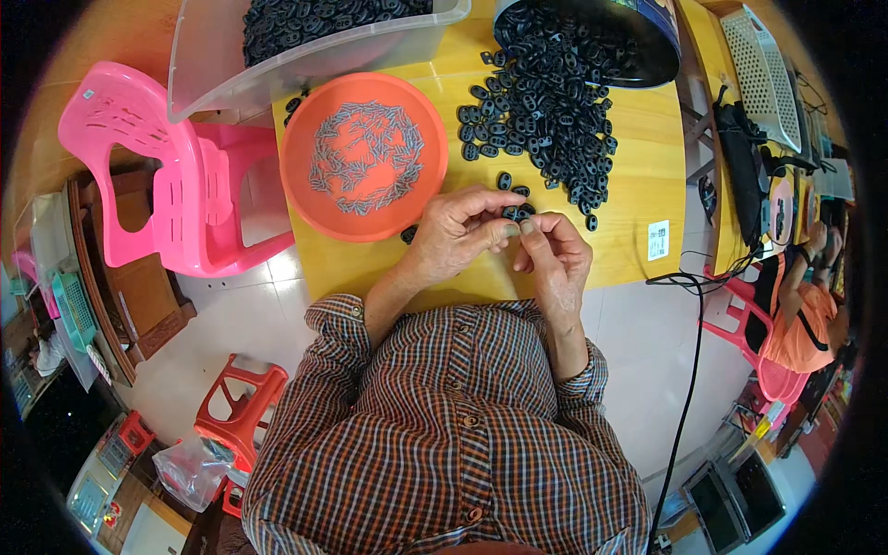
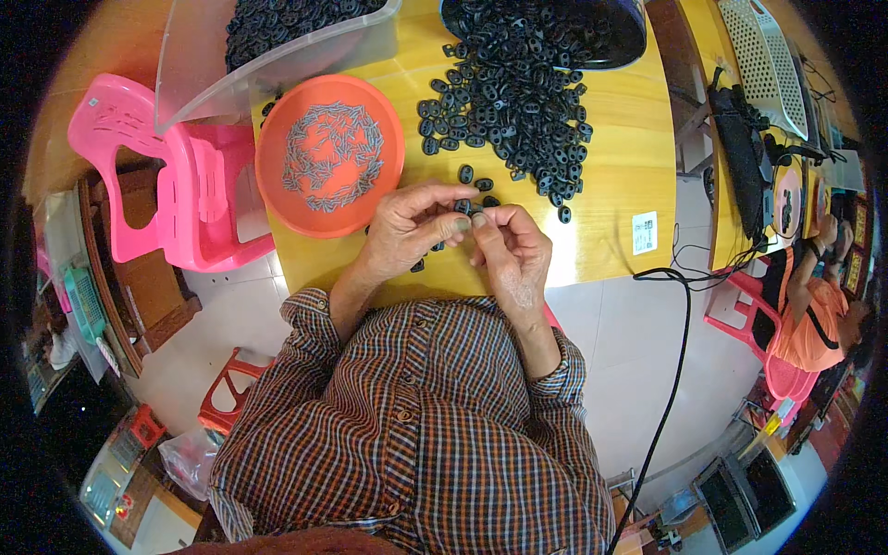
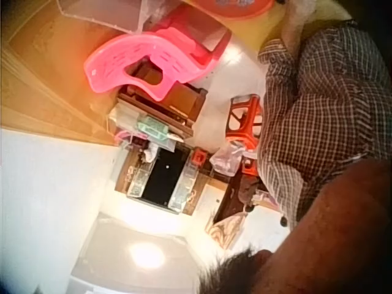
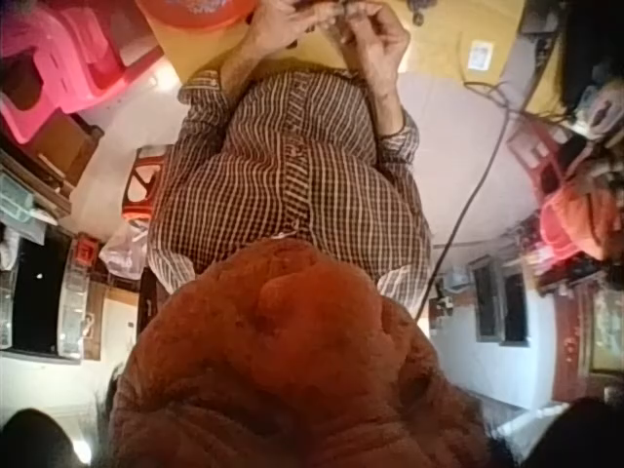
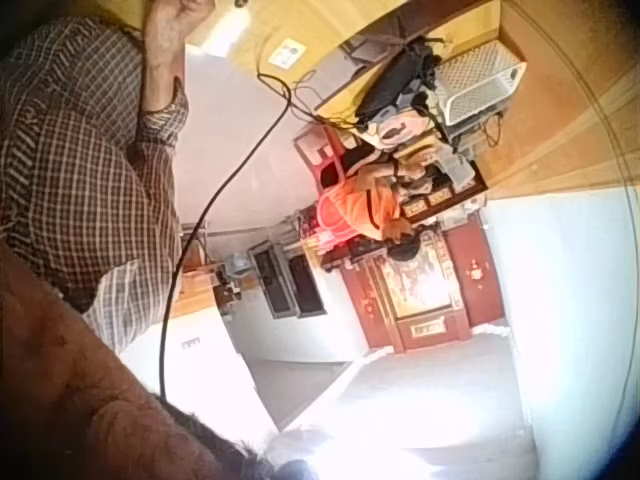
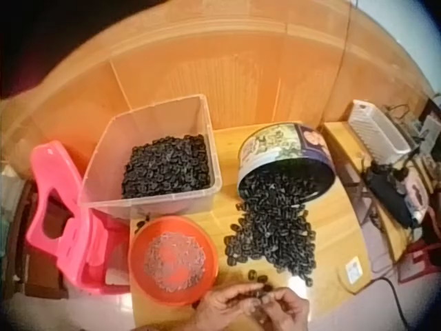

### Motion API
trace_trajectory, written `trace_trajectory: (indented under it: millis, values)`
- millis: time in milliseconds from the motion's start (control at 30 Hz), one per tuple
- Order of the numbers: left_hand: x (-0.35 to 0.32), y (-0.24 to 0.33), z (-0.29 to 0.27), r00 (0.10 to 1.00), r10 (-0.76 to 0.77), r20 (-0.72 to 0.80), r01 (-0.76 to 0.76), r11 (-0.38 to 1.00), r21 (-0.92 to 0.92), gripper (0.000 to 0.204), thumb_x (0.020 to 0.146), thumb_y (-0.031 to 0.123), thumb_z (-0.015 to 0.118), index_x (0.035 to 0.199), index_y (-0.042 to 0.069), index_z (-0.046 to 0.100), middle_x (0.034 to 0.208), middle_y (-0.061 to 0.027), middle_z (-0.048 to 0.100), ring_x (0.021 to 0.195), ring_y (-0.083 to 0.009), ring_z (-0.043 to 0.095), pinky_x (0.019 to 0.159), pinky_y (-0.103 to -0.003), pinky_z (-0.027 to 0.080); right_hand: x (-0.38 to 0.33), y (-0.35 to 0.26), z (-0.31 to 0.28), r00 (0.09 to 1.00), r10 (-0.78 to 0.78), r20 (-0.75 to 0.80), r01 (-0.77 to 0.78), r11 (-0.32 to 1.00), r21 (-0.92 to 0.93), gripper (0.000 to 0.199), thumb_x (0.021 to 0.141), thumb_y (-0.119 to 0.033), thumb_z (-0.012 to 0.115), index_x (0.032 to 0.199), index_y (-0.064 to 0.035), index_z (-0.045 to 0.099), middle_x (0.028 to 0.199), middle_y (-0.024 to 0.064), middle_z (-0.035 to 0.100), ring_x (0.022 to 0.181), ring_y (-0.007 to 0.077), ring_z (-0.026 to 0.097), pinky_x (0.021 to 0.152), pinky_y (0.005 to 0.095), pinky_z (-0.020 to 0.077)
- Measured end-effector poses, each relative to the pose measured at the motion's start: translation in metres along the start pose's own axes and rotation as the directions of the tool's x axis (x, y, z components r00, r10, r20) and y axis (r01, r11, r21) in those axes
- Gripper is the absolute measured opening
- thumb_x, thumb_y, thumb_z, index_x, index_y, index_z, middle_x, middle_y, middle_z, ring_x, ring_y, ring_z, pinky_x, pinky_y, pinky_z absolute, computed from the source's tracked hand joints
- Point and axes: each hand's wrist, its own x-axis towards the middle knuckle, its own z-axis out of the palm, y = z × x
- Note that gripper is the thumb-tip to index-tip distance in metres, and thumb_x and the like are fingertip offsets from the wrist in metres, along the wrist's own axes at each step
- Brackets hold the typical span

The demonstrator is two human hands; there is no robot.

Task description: Assembling small black plastic components by inserting metal rings into them at a workspace.

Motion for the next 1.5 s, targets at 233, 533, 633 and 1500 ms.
trace_trajectory:
  millis: [233, 533, 633, 1500]
  values:
    - [0.0, 0.0, 0.0, 1.0, -0.003, 0.005, 0.003, 1.0, -0.016, 0.029, 0.084, 0.0, 0.062, 0.112, 0.001, 0.061, 0.086, -0.0043, 0.06, 0.068, -0.0076, 0.06, 0.061, -0.021, 0.05, -0.001, -0.001, -0.002, 0.999, -0.028, 0.033, 0.029, 0.999, -0.036, 0.009, 0.09, -0.009, 0.058, 0.09, -0.0004, 0.058, 0.071, 0.0, 0.058, 0.054, 0.0045, 0.051, 0.049, 0.0187, 0.0413]
    - [-0.001, -0.002, 0.0, 0.996, 0.079, 0.038, -0.08, 0.997, 0.01, 0.033, 0.084, -0.004, 0.06, 0.116, 0.001, 0.059, 0.092, -0.0071, 0.061, 0.072, -0.01, 0.063, 0.063, -0.022, 0.052, 0.0, 0.0, -0.005, 1.0, -0.021, -0.01, 0.021, 0.999, -0.049, 0.009, 0.088, -0.009, 0.06, 0.085, -0.0012, 0.057, 0.069, -0.0011, 0.057, 0.054, 0.003, 0.049, 0.049, 0.0179, 0.0406]
    - [0.0, -0.002, -0.001, 0.994, 0.093, 0.064, -0.096, 0.994, 0.046, 0.033, 0.086, -0.001, 0.058, 0.119, 0.002, 0.058, 0.092, -0.0066, 0.061, 0.072, -0.0096, 0.062, 0.064, -0.023, 0.052, 0.0, 0.001, -0.005, 1.0, -0.025, -0.011, 0.024, 0.999, -0.041, 0.009, 0.088, -0.009, 0.06, 0.084, -0.0016, 0.057, 0.068, -0.002, 0.056, 0.054, 0.0023, 0.048, 0.048, 0.0177, 0.0408]
    - [0.0, -0.001, -0.002, 0.991, 0.092, 0.094, -0.104, 0.985, 0.135, 0.031, 0.081, -0.004, 0.059, 0.111, 0.003, 0.062, 0.089, -0.0081, 0.061, 0.067, -0.0115, 0.062, 0.062, -0.024, 0.051, -0.001, 0.004, -0.008, 1.0, 0.017, 0.017, -0.017, 0.999, -0.034, 0.008, 0.088, -0.006, 0.058, 0.083, -0.0001, 0.057, 0.071, 0.0006, 0.057, 0.054, 0.0033, 0.048, 0.048, 0.0182, 0.0414]
